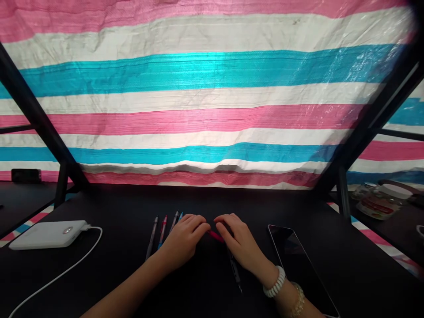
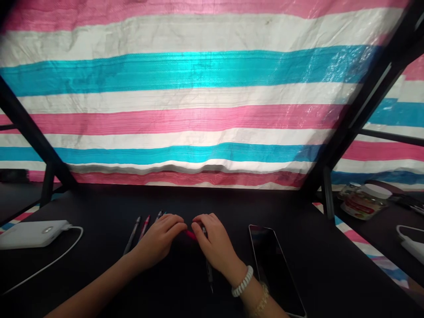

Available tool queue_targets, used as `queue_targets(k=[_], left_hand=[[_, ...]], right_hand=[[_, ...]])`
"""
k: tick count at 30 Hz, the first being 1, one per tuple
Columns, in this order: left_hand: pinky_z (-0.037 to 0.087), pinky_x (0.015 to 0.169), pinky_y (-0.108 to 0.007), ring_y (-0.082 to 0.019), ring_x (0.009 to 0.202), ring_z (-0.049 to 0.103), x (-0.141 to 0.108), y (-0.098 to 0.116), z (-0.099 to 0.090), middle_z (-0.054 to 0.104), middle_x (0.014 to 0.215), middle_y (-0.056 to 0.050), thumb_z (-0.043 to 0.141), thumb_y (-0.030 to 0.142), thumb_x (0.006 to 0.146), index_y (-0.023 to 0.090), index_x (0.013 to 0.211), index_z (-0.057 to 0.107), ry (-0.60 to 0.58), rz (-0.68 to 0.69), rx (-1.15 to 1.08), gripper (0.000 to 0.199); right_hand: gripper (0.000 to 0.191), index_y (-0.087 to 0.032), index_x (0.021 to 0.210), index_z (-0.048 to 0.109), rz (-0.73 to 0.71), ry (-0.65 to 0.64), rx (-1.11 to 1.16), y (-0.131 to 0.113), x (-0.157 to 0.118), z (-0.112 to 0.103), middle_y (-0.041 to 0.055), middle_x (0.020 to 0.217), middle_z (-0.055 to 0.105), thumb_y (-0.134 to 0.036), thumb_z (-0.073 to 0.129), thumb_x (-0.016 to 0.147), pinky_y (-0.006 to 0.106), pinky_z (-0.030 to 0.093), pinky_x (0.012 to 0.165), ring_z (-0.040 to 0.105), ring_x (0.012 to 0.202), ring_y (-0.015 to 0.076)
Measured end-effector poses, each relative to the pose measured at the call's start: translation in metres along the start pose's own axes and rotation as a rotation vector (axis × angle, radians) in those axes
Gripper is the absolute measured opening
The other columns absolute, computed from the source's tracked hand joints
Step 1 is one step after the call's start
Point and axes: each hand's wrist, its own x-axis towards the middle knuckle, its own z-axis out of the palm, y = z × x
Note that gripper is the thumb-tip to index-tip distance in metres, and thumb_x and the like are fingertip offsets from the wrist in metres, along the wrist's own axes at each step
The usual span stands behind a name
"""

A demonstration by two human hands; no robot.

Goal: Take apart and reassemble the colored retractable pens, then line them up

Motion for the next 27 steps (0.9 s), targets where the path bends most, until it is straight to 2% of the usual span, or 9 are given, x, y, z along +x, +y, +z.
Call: queue_targets(k=[4,9,14,19,23,27], left_hand=[[0.043,0.085,-0.04,-0.024,0.095,0.058,0.0,0.002,-0.004,0.064,0.105,-0.011,0.035,0.001,0.087,0.019,0.112,0.06,0.087,-0.073,0.045,0.04],[0.041,0.08,-0.038,-0.024,0.09,0.059,0.003,0.004,-0.006,0.066,0.102,-0.01,0.043,0.019,0.095,0.021,0.11,0.061,0.076,-0.06,0.08,0.023],[0.038,0.07,-0.035,-0.021,0.076,0.06,0.004,0.002,-0.002,0.069,0.089,-0.008,0.044,0.019,0.097,0.021,0.099,0.064,0.058,-0.034,0.148,0.021],[0.033,0.062,-0.034,-0.022,0.066,0.06,0.003,0.008,0.003,0.065,0.07,-0.007,0.042,0.01,0.091,0.018,0.081,0.061,-0.041,-0.075,0.26,0.023],[0.03,0.059,-0.034,-0.024,0.064,0.062,0.001,0.016,0.003,0.066,0.069,-0.007,0.045,0.004,0.081,0.018,0.077,0.058,-0.117,-0.155,0.242,0.019],[0.026,0.054,-0.032,-0.023,0.058,0.062,0.0,0.018,0.001,0.067,0.065,-0.006,0.048,0.005,0.079,0.019,0.072,0.056,-0.169,-0.26,0.182,0.018]], right_hand=[[0.015,-0.02,0.098,0.064,-0.048,-0.157,-0.161,0.001,-0.001,0.004,0.0024,0.084,0.064,-0.021,0.049,0.099,0.031,0.042,0.072,0.056,0.079,0.0191],[0.022,-0.018,0.093,0.063,-0.074,-0.181,-0.299,0.005,-0.004,0.008,0.0031,0.081,0.061,-0.015,0.042,0.1,0.031,0.039,0.068,0.054,0.074,0.0185],[0.023,-0.018,0.095,0.061,-0.105,-0.203,-0.365,0.004,-0.006,0.01,0.0037,0.083,0.063,-0.011,0.039,0.099,0.031,0.036,0.07,0.054,0.075,0.0187],[0.022,-0.017,0.086,0.058,-0.156,-0.169,-0.493,0.009,-0.007,0.016,0.0035,0.077,0.063,-0.003,0.043,0.093,0.032,0.03,0.07,0.053,0.074,0.0185],[0.021,-0.018,0.078,0.055,-0.2,-0.153,-0.573,0.01,-0.007,0.019,0.0025,0.07,0.062,0.0,0.048,0.086,0.034,0.028,0.071,0.05,0.07,0.0177],[0.018,-0.019,0.077,0.055,-0.257,-0.137,-0.613,0.007,-0.006,0.018,0.0027,0.069,0.062,-0.004,0.05,0.087,0.037,0.028,0.076,0.05,0.073,0.0192]])
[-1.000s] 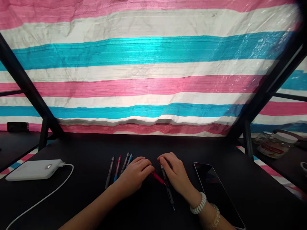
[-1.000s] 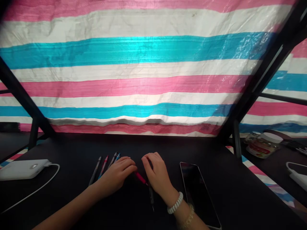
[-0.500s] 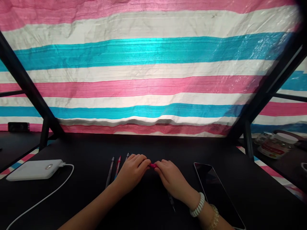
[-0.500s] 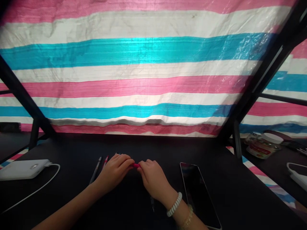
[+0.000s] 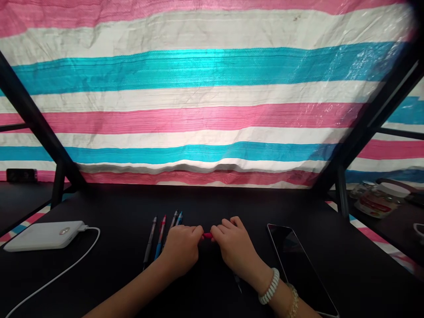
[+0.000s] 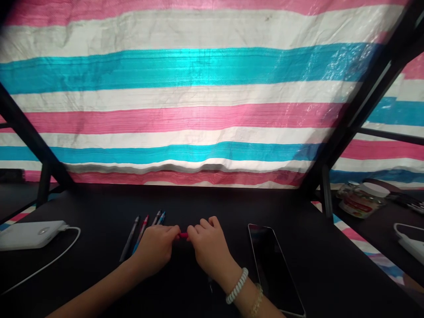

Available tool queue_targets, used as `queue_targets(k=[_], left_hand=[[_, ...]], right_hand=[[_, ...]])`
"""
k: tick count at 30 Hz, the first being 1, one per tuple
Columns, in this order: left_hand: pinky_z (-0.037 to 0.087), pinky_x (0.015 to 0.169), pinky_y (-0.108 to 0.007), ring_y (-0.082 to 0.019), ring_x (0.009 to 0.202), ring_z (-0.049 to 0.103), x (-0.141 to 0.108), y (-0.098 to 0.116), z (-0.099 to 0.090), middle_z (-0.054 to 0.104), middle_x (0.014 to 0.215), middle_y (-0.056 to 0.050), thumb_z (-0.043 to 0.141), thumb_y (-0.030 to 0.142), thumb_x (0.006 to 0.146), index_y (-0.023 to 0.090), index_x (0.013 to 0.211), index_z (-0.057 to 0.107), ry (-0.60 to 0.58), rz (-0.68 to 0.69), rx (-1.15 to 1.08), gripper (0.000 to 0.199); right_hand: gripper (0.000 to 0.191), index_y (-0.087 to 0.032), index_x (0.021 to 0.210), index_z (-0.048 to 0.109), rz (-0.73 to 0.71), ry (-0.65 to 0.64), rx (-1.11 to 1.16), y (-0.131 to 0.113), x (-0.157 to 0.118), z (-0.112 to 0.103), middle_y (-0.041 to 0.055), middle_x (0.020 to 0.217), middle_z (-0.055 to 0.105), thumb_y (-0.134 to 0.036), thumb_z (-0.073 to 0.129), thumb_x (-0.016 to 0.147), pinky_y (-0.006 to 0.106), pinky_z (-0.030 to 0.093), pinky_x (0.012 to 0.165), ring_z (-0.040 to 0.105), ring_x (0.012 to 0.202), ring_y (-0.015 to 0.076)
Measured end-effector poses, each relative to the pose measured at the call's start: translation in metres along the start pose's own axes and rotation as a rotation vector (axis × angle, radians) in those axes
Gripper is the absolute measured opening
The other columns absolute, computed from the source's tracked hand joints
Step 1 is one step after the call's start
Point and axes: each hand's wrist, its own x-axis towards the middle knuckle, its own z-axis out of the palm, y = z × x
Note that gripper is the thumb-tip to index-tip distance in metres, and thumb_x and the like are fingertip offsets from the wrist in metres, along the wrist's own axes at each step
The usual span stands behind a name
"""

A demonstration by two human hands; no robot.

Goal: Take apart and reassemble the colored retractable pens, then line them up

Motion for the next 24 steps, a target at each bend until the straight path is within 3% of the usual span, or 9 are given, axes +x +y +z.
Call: queue_targets(k=[5,9,12,15,19,24], left_hand=[[0.03,0.057,-0.031,-0.021,0.062,0.063,0.002,-0.006,0.004,0.067,0.068,-0.003,0.048,0.006,0.083,0.019,0.076,0.056,0.084,0.009,-0.018,0.017],[0.035,0.059,-0.032,-0.019,0.065,0.063,0.004,-0.009,0.008,0.066,0.07,0.0,0.047,0.007,0.087,0.02,0.08,0.057,0.18,0.03,-0.003,0.018],[0.037,0.06,-0.032,-0.019,0.065,0.062,0.004,-0.01,0.01,0.065,0.072,0.0,0.047,0.013,0.091,0.02,0.085,0.058,0.229,0.067,0.011,0.015],[0.04,0.061,-0.032,-0.018,0.065,0.062,0.003,-0.009,0.009,0.066,0.075,0.0,0.049,0.019,0.094,0.02,0.091,0.06,0.302,0.112,0.011,0.011],[0.04,0.061,-0.031,-0.017,0.065,0.062,0.001,-0.007,0.006,0.067,0.076,0.0,0.053,0.021,0.094,0.02,0.095,0.06,0.399,0.184,-0.006,0.008],[0.041,0.06,-0.031,-0.017,0.062,0.062,0.001,-0.002,0.003,0.069,0.074,0.0,0.056,0.02,0.092,0.018,0.096,0.061,0.475,0.243,-0.028,0.006]], right_hand=[[0.017,-0.019,0.083,0.06,-0.007,0.077,-0.009,0.002,0.001,-0.003,0.0034,0.073,0.065,-0.012,0.049,0.095,0.04,0.03,0.084,0.052,0.08,0.0217],[0.011,-0.022,0.093,0.064,0.057,0.147,0.158,0.003,0.001,-0.005,0.0016,0.075,0.068,-0.017,0.055,0.095,0.039,0.032,0.088,0.053,0.082,0.0216],[0.012,-0.022,0.093,0.066,0.206,0.152,0.388,0.003,0.002,-0.007,0.0024,0.081,0.069,-0.026,0.055,0.096,0.034,0.037,0.079,0.057,0.081,0.021],[0.042,-0.02,0.075,0.062,0.433,0.118,0.665,0.006,0.002,-0.008,0.0024,0.067,0.065,-0.046,0.041,0.1,0.029,0.039,0.063,0.058,0.065,0.0182],[0.065,-0.02,0.05,0.046,0.66,-0.015,0.954,0.013,0.003,-0.001,-0.0018,0.04,0.043,-0.066,0.032,0.094,0.026,0.031,0.047,0.043,0.042,0.0129],[0.062,-0.023,0.047,0.032,0.707,-0.016,1.165,0.012,0.005,0.01,-0.0061,0.042,0.027,-0.071,0.049,0.082,0.026,0.018,0.043,0.024,0.041,0.0086]])
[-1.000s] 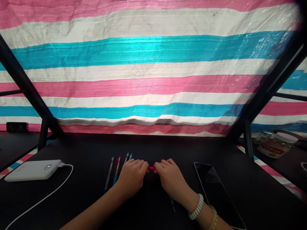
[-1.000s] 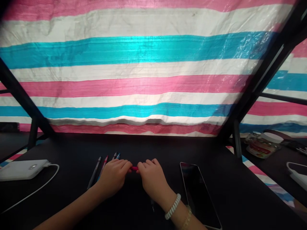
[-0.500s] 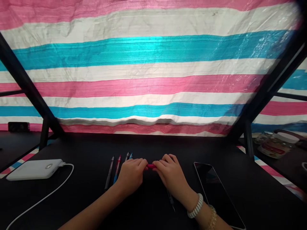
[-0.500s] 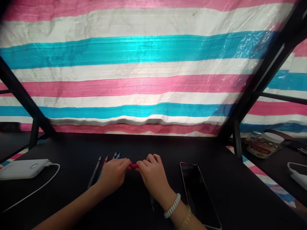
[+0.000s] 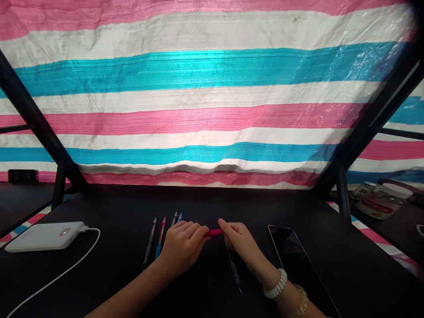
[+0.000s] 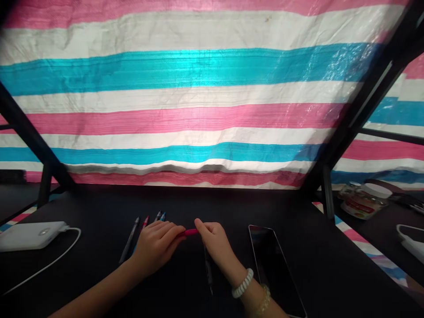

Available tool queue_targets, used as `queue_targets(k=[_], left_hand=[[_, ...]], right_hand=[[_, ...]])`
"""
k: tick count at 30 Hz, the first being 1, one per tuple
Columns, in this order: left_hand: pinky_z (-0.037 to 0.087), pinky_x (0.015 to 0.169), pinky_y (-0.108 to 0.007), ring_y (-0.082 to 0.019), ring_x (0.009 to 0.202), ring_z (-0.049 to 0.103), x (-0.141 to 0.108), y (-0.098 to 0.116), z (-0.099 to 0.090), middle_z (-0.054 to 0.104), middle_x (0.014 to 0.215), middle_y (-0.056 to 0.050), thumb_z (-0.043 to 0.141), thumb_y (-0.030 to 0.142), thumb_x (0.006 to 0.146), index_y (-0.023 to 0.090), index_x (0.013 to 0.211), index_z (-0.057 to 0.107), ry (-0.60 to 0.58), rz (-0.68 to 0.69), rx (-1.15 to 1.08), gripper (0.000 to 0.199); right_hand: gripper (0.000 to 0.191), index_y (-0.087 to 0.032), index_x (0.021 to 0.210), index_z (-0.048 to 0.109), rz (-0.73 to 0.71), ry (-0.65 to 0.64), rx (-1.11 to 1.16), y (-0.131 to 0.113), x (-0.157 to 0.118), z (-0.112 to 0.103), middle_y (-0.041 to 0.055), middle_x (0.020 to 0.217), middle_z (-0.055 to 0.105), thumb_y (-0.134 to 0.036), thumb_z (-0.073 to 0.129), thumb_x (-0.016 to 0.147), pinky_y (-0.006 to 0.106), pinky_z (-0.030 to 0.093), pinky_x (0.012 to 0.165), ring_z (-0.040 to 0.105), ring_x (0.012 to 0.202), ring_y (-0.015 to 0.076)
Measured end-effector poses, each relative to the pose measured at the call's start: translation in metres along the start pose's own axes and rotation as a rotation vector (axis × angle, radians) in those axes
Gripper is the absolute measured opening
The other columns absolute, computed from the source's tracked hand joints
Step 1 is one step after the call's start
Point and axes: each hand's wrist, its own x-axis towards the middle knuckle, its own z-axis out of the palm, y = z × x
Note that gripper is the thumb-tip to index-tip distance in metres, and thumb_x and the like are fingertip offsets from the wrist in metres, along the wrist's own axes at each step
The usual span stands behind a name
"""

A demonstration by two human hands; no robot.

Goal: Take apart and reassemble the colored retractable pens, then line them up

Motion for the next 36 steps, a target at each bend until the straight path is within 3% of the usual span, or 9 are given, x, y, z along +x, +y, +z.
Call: queue_targets(k=[3,12,18,21,24,26,29,31,36], left_hand=[[0.041,0.059,-0.031,-0.017,0.059,0.062,0.0,0.002,0.001,0.068,0.07,-0.001,0.054,0.019,0.093,0.017,0.094,0.062,-0.027,-0.015,-0.028,0.008],[0.041,0.058,-0.031,-0.019,0.06,0.063,-0.002,0.004,0.002,0.069,0.07,-0.002,0.047,0.014,0.091,0.019,0.083,0.062,-0.137,-0.177,-0.121,0.017],[0.04,0.058,-0.029,-0.018,0.06,0.062,-0.001,0.002,-0.003,0.069,0.069,0.0,0.043,0.01,0.09,0.02,0.081,0.059,-0.202,-0.247,-0.216,0.021],[0.04,0.058,-0.029,-0.017,0.061,0.062,0.0,-0.003,-0.002,0.068,0.07,0.0,0.043,0.01,0.09,0.02,0.081,0.058,-0.174,-0.24,-0.227,0.02],[0.04,0.06,-0.031,-0.017,0.062,0.061,0.001,-0.006,-0.002,0.068,0.072,-0.002,0.043,0.011,0.091,0.018,0.087,0.06,-0.075,-0.172,-0.126,0.019],[0.041,0.061,-0.031,-0.017,0.064,0.06,0.001,-0.006,-0.002,0.067,0.074,-0.002,0.045,0.014,0.093,0.018,0.092,0.061,-0.029,-0.127,-0.074,0.017],[0.041,0.062,-0.031,-0.017,0.064,0.059,0.001,-0.005,-0.003,0.066,0.075,-0.002,0.05,0.018,0.094,0.018,0.097,0.062,0.005,-0.079,-0.032,0.013],[0.042,0.064,-0.03,-0.016,0.066,0.059,0.001,-0.005,-0.003,0.067,0.077,-0.002,0.052,0.019,0.094,0.019,0.1,0.063,0.007,-0.067,-0.021,0.013],[0.042,0.071,-0.032,-0.017,0.073,0.061,0.003,-0.009,-0.006,0.069,0.083,-0.002,0.057,0.021,0.093,0.021,0.102,0.066,0.043,-0.11,0.009,0.013]], right_hand=[[0.057,-0.023,0.051,0.03,-0.042,0.029,0.04,0.0,-0.002,0.005,-0.0069,0.046,0.024,-0.065,0.049,0.085,0.026,0.016,0.044,0.021,0.044,0.0085],[0.046,-0.021,0.058,0.031,-0.342,0.06,-0.199,-0.012,-0.015,0.006,-0.0054,0.057,0.028,-0.044,0.042,0.097,0.026,0.021,0.05,0.027,0.054,0.0102],[0.04,-0.021,0.063,0.032,-0.449,0.031,-0.283,-0.017,-0.02,0.003,-0.0057,0.059,0.033,-0.036,0.043,0.098,0.025,0.023,0.05,0.029,0.054,0.0103],[0.029,-0.021,0.072,0.041,-0.485,-0.014,-0.283,-0.025,-0.022,-0.001,-0.0048,0.066,0.04,-0.033,0.047,0.097,0.024,0.029,0.054,0.035,0.058,0.0111],[0.017,-0.02,0.085,0.049,-0.46,0.007,-0.202,-0.029,-0.021,-0.005,-0.0038,0.072,0.047,-0.034,0.052,0.095,0.024,0.034,0.059,0.043,0.063,0.0119],[0.021,-0.02,0.086,0.052,-0.41,0.037,-0.149,-0.027,-0.018,-0.005,-0.003,0.073,0.049,-0.039,0.05,0.096,0.024,0.035,0.058,0.045,0.063,0.0123],[0.043,-0.019,0.066,0.049,-0.314,0.061,-0.132,-0.02,-0.012,-0.005,-0.0025,0.062,0.046,-0.047,0.041,0.098,0.025,0.032,0.054,0.043,0.058,0.0126],[0.047,-0.02,0.059,0.044,-0.273,0.068,-0.14,-0.018,-0.01,-0.004,-0.0031,0.057,0.043,-0.049,0.042,0.097,0.025,0.03,0.052,0.04,0.054,0.0121],[0.028,-0.02,0.073,0.055,-0.303,0.099,-0.134,-0.021,-0.01,-0.003,-0.0016,0.067,0.052,-0.042,0.056,0.091,0.025,0.037,0.057,0.048,0.062,0.0141]])
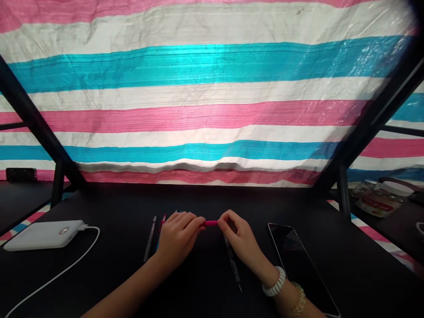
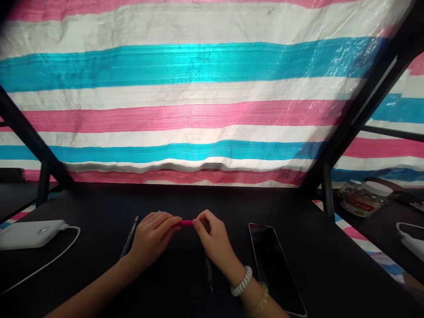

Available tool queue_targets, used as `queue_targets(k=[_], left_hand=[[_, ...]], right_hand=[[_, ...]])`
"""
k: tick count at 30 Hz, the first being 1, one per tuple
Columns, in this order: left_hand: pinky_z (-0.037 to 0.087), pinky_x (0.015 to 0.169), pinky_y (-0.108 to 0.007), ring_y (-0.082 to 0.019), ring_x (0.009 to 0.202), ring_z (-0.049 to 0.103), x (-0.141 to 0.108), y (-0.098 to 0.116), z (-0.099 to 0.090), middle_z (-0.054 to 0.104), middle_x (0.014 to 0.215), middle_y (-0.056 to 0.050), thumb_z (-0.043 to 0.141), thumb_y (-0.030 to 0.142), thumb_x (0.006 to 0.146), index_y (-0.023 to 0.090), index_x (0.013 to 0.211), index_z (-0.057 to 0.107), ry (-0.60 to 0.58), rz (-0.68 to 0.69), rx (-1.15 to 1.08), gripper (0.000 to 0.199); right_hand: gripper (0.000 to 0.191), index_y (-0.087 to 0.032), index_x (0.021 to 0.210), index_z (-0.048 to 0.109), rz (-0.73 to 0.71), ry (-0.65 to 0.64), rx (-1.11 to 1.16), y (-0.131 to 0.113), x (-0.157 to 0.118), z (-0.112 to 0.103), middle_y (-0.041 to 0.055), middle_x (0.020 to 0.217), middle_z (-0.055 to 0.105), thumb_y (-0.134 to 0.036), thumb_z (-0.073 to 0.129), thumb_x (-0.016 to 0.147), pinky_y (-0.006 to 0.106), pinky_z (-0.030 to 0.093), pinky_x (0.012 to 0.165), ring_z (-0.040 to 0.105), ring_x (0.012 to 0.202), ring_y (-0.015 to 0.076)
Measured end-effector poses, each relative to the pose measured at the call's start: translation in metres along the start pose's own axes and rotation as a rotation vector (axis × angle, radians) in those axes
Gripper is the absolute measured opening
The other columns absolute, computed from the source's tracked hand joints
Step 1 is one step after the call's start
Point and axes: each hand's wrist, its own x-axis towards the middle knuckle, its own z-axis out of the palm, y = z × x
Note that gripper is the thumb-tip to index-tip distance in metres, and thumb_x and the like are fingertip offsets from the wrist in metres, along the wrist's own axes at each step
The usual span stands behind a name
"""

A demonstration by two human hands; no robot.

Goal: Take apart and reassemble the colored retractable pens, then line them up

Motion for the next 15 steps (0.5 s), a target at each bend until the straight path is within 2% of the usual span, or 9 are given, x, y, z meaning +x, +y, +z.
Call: queue_targets(k=[2,4,9,15], left_hand=[[0.042,0.075,-0.033,-0.017,0.075,0.062,0.0009,-0.0014,-0.0005,0.07,0.085,-0.002,0.058,0.022,0.092,0.022,0.101,0.067,0.021,-0.027,-0.005,0.013],[0.042,0.079,-0.034,-0.017,0.076,0.062,0.0012,-0.0018,-0.0007,0.07,0.085,-0.002,0.059,0.022,0.092,0.023,0.101,0.069,0.039,-0.053,-0.014,0.013],[0.039,0.086,-0.039,-0.018,0.081,0.062,0.0004,-0.0001,-0.0004,0.069,0.088,-0.002,0.061,0.02,0.091,0.026,0.103,0.07,0.036,-0.091,-0.028,0.017],[0.039,0.08,-0.038,-0.018,0.079,0.059,0.0012,-0.0013,-0.0003,0.068,0.087,-0.003,0.057,0.021,0.093,0.025,0.106,0.068,0.018,-0.1,-0.039,0.018]], right_hand=[[0.02,-0.02,0.083,0.059,-0.009,0.017,0.018,-0.0003,-0.0004,0.0001,0.0004,0.076,0.058,-0.039,0.062,0.087,0.026,0.041,0.061,0.054,0.07,0.0163],[0.023,-0.02,0.087,0.06,0.023,0.02,0.047,0.0018,-0.0006,0.0004,0.0013,0.077,0.059,-0.043,0.061,0.087,0.025,0.041,0.059,0.056,0.07,0.0169],[0.048,-0.019,0.062,0.053,0.12,-0.036,0.048,0.0088,0.0008,0.0011,0.0007,0.061,0.054,-0.055,0.046,0.094,0.025,0.036,0.05,0.049,0.055,0.0139],[0.035,-0.019,0.072,0.057,0.064,0.009,0.024,0.0046,0.0005,0.0004,-0.0016,0.063,0.053,-0.05,0.056,0.089,0.025,0.037,0.051,0.048,0.055,0.0132]])
